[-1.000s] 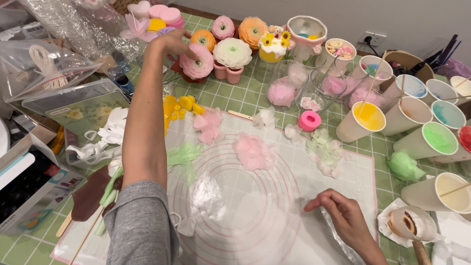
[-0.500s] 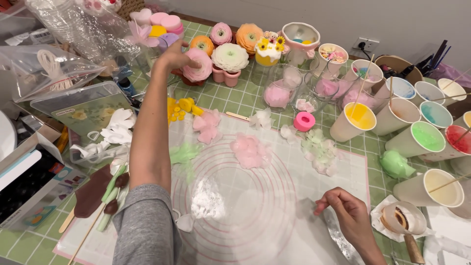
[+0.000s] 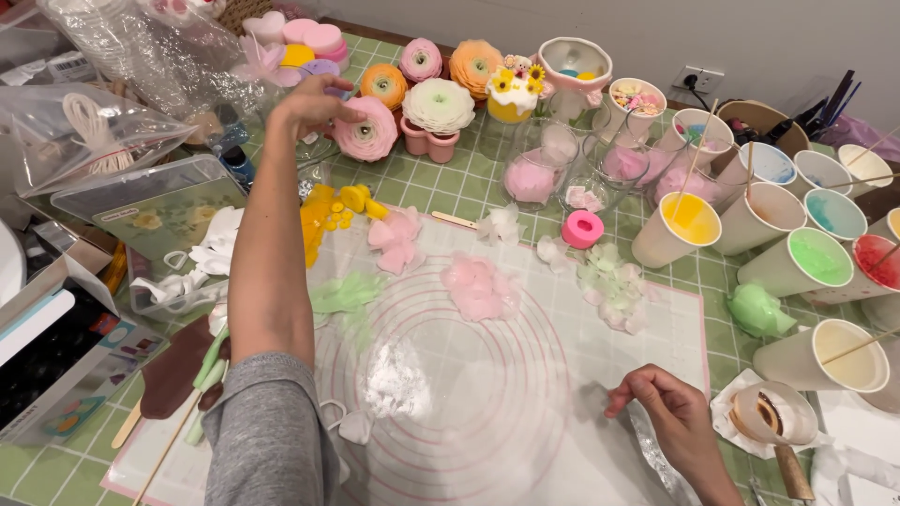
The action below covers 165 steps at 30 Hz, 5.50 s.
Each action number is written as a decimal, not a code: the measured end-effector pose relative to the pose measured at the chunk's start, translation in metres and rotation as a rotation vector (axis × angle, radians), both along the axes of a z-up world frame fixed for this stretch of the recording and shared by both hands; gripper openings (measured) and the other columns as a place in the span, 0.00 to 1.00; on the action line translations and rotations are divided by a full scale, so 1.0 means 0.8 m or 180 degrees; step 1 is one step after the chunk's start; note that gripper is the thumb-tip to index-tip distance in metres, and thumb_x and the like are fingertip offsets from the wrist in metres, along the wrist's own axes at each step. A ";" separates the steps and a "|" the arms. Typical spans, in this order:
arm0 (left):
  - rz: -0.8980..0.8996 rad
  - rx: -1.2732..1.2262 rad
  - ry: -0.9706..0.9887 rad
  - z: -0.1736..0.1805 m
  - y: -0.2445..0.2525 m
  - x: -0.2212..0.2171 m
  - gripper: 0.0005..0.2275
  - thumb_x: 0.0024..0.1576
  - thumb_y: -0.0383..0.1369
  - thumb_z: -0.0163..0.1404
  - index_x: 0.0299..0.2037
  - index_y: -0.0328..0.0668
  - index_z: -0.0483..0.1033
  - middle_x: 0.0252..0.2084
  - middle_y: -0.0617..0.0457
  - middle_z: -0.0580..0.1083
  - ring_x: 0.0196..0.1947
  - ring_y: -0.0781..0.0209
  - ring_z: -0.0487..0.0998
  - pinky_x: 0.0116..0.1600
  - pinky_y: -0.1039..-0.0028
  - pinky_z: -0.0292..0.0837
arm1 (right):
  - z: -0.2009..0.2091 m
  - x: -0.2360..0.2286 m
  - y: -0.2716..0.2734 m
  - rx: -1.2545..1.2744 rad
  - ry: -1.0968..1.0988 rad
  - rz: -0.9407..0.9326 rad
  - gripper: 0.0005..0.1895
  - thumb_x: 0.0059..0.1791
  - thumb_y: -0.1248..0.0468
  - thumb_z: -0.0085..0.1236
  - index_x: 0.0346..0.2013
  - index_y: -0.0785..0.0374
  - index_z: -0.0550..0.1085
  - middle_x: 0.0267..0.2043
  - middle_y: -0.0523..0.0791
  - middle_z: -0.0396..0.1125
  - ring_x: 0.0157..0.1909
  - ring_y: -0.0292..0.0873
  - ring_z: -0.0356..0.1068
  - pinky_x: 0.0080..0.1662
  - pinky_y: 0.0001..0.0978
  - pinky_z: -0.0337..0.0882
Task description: Assembling a decorative wax flower by shaping pink petals around a stem and trimming with scissors.
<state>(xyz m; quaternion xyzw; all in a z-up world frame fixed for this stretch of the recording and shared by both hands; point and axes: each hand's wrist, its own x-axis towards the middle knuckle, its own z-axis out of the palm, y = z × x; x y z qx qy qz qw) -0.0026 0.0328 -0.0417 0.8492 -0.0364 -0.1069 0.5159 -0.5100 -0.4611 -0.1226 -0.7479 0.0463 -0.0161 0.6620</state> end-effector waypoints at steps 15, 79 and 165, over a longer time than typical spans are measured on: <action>0.0019 0.0030 -0.0079 -0.007 -0.003 0.004 0.23 0.49 0.33 0.65 0.55 0.47 0.75 0.46 0.54 0.77 0.41 0.64 0.78 0.39 0.68 0.80 | 0.042 -0.005 0.026 0.0036 0.0109 -0.0077 0.13 0.55 0.63 0.45 0.40 0.71 0.73 0.36 0.52 0.77 0.37 0.46 0.77 0.47 0.38 0.74; -0.1651 -0.2344 0.1065 -0.105 -0.698 -0.799 0.20 0.63 0.45 0.47 0.41 0.31 0.80 0.36 0.44 0.81 0.30 0.61 0.82 0.37 0.71 0.78 | 0.034 -0.286 -0.100 -0.2174 -0.1614 -0.2416 0.18 0.64 0.66 0.43 0.64 0.75 0.71 0.62 0.58 0.69 0.61 0.50 0.69 0.59 0.38 0.69; -0.1511 -0.2402 0.0320 -0.049 -0.759 -0.775 0.29 0.66 0.45 0.37 0.74 0.36 0.59 0.61 0.26 0.73 0.54 0.33 0.79 0.65 0.50 0.69 | 0.145 -0.257 -0.059 -0.0386 -0.1646 -0.1932 0.34 0.63 0.44 0.34 0.78 0.62 0.52 0.83 0.50 0.41 0.84 0.50 0.41 0.81 0.47 0.42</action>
